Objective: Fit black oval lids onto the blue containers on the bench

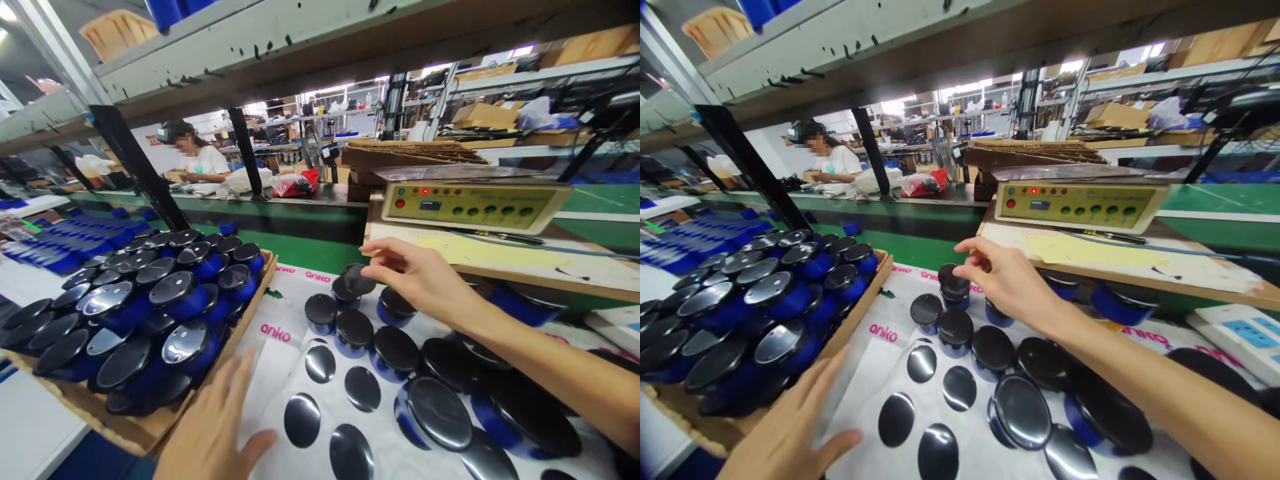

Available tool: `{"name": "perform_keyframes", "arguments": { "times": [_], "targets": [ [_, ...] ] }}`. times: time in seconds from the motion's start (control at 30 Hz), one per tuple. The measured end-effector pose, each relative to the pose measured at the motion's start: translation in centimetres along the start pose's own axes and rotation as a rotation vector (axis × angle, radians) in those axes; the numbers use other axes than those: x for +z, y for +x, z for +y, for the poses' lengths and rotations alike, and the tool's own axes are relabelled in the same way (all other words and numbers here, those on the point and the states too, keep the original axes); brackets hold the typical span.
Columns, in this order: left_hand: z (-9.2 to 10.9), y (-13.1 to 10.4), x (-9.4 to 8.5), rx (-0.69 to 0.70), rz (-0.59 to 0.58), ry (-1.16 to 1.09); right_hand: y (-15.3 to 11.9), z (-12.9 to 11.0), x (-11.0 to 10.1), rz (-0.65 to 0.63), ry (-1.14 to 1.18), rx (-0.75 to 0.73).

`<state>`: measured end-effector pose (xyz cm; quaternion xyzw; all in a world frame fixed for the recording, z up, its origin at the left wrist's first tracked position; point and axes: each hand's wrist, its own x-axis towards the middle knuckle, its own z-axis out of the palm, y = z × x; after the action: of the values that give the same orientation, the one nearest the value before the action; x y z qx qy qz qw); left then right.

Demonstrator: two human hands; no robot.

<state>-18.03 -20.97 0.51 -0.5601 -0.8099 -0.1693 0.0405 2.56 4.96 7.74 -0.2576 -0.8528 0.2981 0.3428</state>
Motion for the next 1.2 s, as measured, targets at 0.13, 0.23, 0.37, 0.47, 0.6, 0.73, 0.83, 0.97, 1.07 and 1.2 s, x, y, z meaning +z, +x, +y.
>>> {"name": "perform_keyframes", "arguments": {
  "times": [0.13,0.23,0.37,0.47,0.6,0.73,0.83,0.97,1.07,1.2],
  "targets": [
    [3.9,7.8,3.0,0.036,-0.030,-0.137,0.7,-0.3,1.5,-0.103,-0.019,0.038],
    [5.7,11.7,4.6,0.062,-0.065,-0.471,0.6,-0.1,1.9,-0.153,0.000,0.094],
    [6.1,11.0,3.4,0.001,-0.047,-0.580,0.0,0.2,1.2,-0.200,0.015,0.168],
    [6.9,6.8,2.2,-0.203,0.019,-0.678,-1.5,-0.6,0.5,-0.238,0.203,0.255],
    [9.5,1.2,4.1,-0.326,-0.068,-0.762,-4.6,-2.0,1.0,-0.372,0.380,0.362],
    [11.1,-1.1,7.4,-0.368,-0.015,-0.828,-7.5,-1.8,3.0,-0.472,0.467,0.444],
    [10.9,-1.4,8.1,-0.359,0.015,-0.866,-8.6,-1.3,4.1,-0.511,0.488,0.462],
    [10.6,-1.4,7.6,-0.321,-0.003,-0.866,-8.7,-1.0,4.5,-0.535,0.449,0.435],
    [10.6,-1.4,7.5,-0.275,-0.002,-0.844,-8.5,-1.2,4.3,-0.538,0.412,0.415],
    [10.6,-1.4,7.6,-0.217,0.026,-0.836,-8.5,-1.2,4.3,-0.548,0.373,0.413]
  ]
}}
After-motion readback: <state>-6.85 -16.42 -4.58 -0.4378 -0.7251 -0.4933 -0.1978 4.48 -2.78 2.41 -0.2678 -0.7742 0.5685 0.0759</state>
